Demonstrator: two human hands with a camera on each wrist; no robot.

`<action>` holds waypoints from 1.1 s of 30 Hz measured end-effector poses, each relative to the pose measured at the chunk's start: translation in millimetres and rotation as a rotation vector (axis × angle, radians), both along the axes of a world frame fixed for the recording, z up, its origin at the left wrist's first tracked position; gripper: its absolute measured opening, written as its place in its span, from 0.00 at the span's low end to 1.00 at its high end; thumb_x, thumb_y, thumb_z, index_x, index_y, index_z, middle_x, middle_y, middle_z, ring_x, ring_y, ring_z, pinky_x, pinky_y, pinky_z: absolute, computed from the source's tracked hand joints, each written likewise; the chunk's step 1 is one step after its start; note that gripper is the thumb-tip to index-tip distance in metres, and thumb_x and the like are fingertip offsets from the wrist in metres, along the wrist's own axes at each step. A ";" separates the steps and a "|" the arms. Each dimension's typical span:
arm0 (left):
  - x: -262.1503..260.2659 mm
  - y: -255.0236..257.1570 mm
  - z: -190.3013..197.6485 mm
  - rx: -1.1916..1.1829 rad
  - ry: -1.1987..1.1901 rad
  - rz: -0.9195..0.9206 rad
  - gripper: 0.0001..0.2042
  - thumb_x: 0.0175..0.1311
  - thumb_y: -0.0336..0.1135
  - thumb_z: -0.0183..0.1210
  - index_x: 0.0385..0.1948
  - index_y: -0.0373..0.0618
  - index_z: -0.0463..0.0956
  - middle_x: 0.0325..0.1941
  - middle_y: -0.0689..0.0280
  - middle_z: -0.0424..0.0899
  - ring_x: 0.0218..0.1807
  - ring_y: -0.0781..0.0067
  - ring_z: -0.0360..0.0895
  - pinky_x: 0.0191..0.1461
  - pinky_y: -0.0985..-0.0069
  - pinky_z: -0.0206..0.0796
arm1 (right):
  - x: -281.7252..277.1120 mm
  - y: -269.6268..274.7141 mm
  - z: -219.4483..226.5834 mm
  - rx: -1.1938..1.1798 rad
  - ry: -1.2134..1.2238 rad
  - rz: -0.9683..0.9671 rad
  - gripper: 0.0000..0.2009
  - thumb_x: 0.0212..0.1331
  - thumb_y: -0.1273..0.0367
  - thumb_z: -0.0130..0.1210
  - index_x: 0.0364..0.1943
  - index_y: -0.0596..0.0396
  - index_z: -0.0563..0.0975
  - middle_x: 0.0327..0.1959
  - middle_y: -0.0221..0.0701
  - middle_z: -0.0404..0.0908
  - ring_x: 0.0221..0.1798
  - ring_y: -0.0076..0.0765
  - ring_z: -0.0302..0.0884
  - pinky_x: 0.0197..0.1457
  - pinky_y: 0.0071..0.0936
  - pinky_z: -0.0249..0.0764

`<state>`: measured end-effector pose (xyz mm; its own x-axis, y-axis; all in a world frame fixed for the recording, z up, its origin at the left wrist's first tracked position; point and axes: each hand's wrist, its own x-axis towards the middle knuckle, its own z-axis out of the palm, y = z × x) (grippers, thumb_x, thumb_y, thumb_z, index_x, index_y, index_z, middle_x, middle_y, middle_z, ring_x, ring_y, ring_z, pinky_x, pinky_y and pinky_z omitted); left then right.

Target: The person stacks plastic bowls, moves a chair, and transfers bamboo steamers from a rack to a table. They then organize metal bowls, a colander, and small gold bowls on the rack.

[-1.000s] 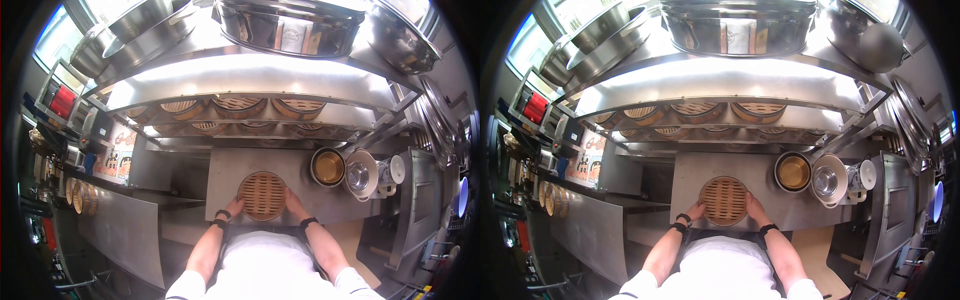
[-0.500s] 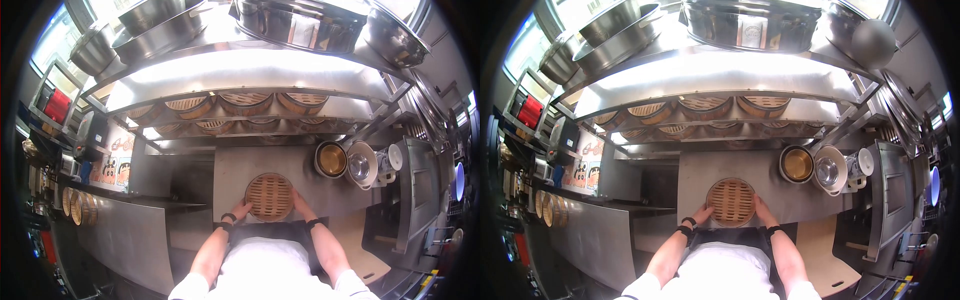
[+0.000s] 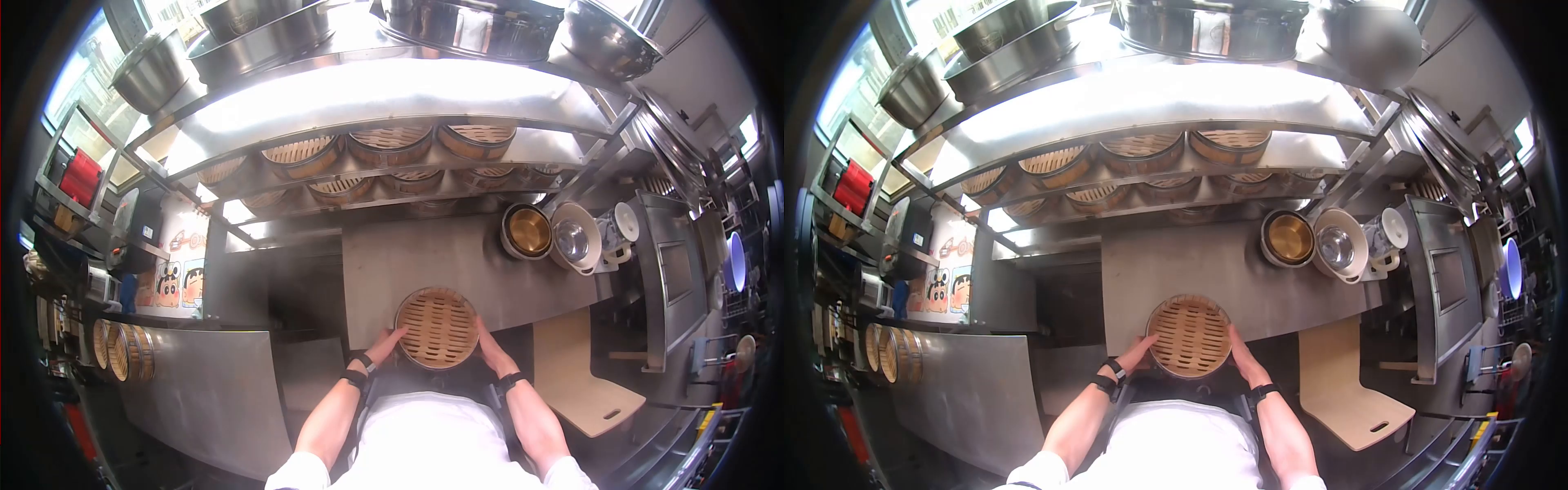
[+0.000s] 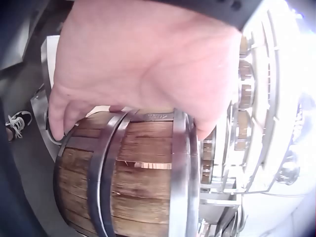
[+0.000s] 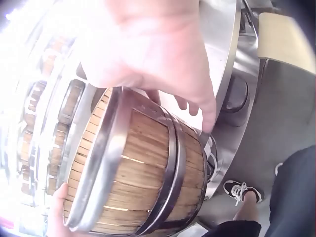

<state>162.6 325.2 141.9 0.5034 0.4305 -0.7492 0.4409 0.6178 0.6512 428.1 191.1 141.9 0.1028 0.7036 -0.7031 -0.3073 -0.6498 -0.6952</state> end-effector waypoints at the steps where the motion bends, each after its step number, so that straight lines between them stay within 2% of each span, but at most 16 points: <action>1: -0.2 -3.2 19.2 -0.123 -0.053 -0.008 0.47 0.61 0.63 0.55 0.66 0.26 0.49 0.66 0.46 0.65 0.67 0.54 0.64 0.66 0.63 0.62 | -0.8 -4.5 14.0 -0.018 0.048 -0.014 0.40 0.68 0.36 0.28 0.75 0.46 0.51 0.77 0.34 0.50 0.79 0.39 0.42 0.76 0.52 0.49; 5: -13.5 -35.9 12.5 -0.039 -0.071 -0.010 0.48 0.61 0.62 0.55 0.70 0.32 0.44 0.71 0.46 0.58 0.73 0.53 0.56 0.69 0.55 0.57 | 0.1 -47.4 25.4 0.018 0.094 -0.020 0.40 0.66 0.35 0.32 0.74 0.45 0.52 0.76 0.36 0.53 0.78 0.41 0.47 0.73 0.55 0.57; 7: -18.3 -61.3 47.6 0.001 -0.082 -0.044 0.49 0.61 0.62 0.54 0.73 0.40 0.37 0.75 0.47 0.51 0.76 0.51 0.51 0.69 0.48 0.56 | -5.4 -77.3 32.4 0.108 0.200 -0.033 0.40 0.65 0.37 0.42 0.73 0.44 0.47 0.73 0.35 0.55 0.75 0.47 0.50 0.72 0.56 0.54; 8: -22.2 -72.9 54.1 0.018 -0.081 -0.061 0.51 0.60 0.60 0.56 0.74 0.44 0.31 0.77 0.47 0.47 0.77 0.48 0.48 0.70 0.43 0.54 | -11.7 -93.3 34.6 0.121 0.207 -0.031 0.40 0.65 0.37 0.42 0.73 0.44 0.47 0.73 0.35 0.55 0.75 0.47 0.50 0.72 0.56 0.54; 9: -26.0 -87.8 64.8 0.032 -0.075 -0.058 0.51 0.60 0.60 0.56 0.74 0.44 0.31 0.77 0.47 0.47 0.77 0.48 0.48 0.70 0.43 0.54 | -18.5 -108.8 36.1 0.152 0.221 -0.094 0.39 0.65 0.38 0.43 0.73 0.46 0.52 0.72 0.35 0.58 0.74 0.44 0.55 0.71 0.53 0.57; 10: -30.3 -106.1 77.2 0.093 -0.050 -0.063 0.49 0.61 0.57 0.56 0.74 0.46 0.32 0.74 0.50 0.54 0.74 0.52 0.55 0.68 0.48 0.57 | -25.2 -124.0 35.7 0.181 0.238 -0.155 0.38 0.66 0.39 0.43 0.72 0.48 0.58 0.72 0.35 0.62 0.72 0.41 0.59 0.70 0.50 0.61; 11: -35.4 -122.8 84.6 0.153 -0.025 -0.063 0.46 0.63 0.54 0.56 0.74 0.49 0.34 0.71 0.53 0.61 0.71 0.56 0.61 0.67 0.54 0.60 | -31.6 -138.4 32.4 0.190 0.247 -0.146 0.38 0.66 0.39 0.43 0.72 0.48 0.58 0.72 0.35 0.62 0.72 0.41 0.59 0.70 0.50 0.61; 13: -50.8 -155.0 84.7 0.199 -0.025 -0.046 0.48 0.62 0.49 0.59 0.74 0.48 0.31 0.71 0.50 0.60 0.71 0.55 0.60 0.65 0.53 0.62 | -48.5 -156.4 32.9 0.379 0.414 -0.188 0.37 0.66 0.41 0.45 0.70 0.51 0.61 0.70 0.33 0.65 0.71 0.37 0.61 0.70 0.43 0.62; 14: -62.6 -173.3 74.4 0.271 -0.018 -0.037 0.49 0.62 0.48 0.60 0.74 0.47 0.31 0.71 0.49 0.60 0.71 0.55 0.60 0.65 0.53 0.62 | -56.6 -164.7 39.4 0.379 0.439 -0.207 0.36 0.65 0.41 0.46 0.68 0.54 0.64 0.68 0.34 0.68 0.69 0.35 0.63 0.72 0.38 0.61; 15: -74.7 -190.5 66.7 0.340 -0.007 -0.025 0.49 0.62 0.48 0.60 0.74 0.47 0.30 0.70 0.48 0.60 0.71 0.54 0.60 0.65 0.53 0.62 | -65.8 -172.0 39.2 0.372 0.464 -0.184 0.36 0.65 0.41 0.46 0.68 0.54 0.64 0.68 0.34 0.68 0.69 0.35 0.63 0.72 0.38 0.61; 16: -80.5 -209.2 86.5 0.304 -0.062 0.075 0.52 0.58 0.52 0.63 0.71 0.30 0.34 0.74 0.39 0.50 0.77 0.48 0.48 0.77 0.63 0.44 | -72.6 -178.5 38.9 0.374 0.456 -0.175 0.36 0.65 0.41 0.46 0.68 0.54 0.64 0.67 0.35 0.68 0.69 0.35 0.64 0.71 0.38 0.61; 20: -117.9 -261.2 118.9 0.389 -0.091 0.132 0.53 0.62 0.50 0.63 0.71 0.30 0.28 0.76 0.42 0.40 0.79 0.51 0.37 0.79 0.60 0.38 | -101.2 -179.6 42.6 0.412 0.404 -0.137 0.35 0.66 0.42 0.46 0.66 0.56 0.65 0.64 0.37 0.72 0.65 0.36 0.69 0.69 0.37 0.64; 22: -135.1 -271.8 123.5 0.425 -0.083 0.180 0.53 0.62 0.50 0.63 0.71 0.30 0.29 0.76 0.42 0.41 0.79 0.51 0.38 0.79 0.61 0.38 | -119.1 -171.5 53.5 0.440 0.412 -0.107 0.34 0.67 0.44 0.44 0.64 0.58 0.68 0.61 0.38 0.75 0.61 0.36 0.72 0.66 0.36 0.68; 25: -158.2 -282.5 139.1 0.471 -0.057 0.271 0.53 0.61 0.52 0.63 0.71 0.30 0.30 0.76 0.42 0.44 0.79 0.51 0.40 0.79 0.62 0.38 | -142.6 -158.0 72.6 0.463 0.430 -0.051 0.32 0.67 0.46 0.46 0.63 0.58 0.69 0.60 0.36 0.75 0.61 0.34 0.72 0.66 0.36 0.67; 29: -195.7 -292.3 149.7 0.560 -0.069 0.449 0.53 0.59 0.53 0.64 0.71 0.31 0.33 0.76 0.42 0.45 0.79 0.52 0.42 0.79 0.63 0.39 | -183.6 -133.7 96.5 0.488 0.385 0.027 0.31 0.68 0.46 0.43 0.62 0.59 0.69 0.59 0.38 0.76 0.60 0.36 0.73 0.65 0.37 0.68; 33: -249.8 -303.9 157.8 0.582 -0.078 0.610 0.51 0.60 0.52 0.63 0.71 0.31 0.36 0.75 0.44 0.50 0.78 0.53 0.45 0.78 0.64 0.41 | -247.1 -108.2 121.0 0.458 0.386 0.128 0.32 0.67 0.46 0.45 0.63 0.58 0.69 0.61 0.36 0.74 0.63 0.34 0.70 0.68 0.35 0.64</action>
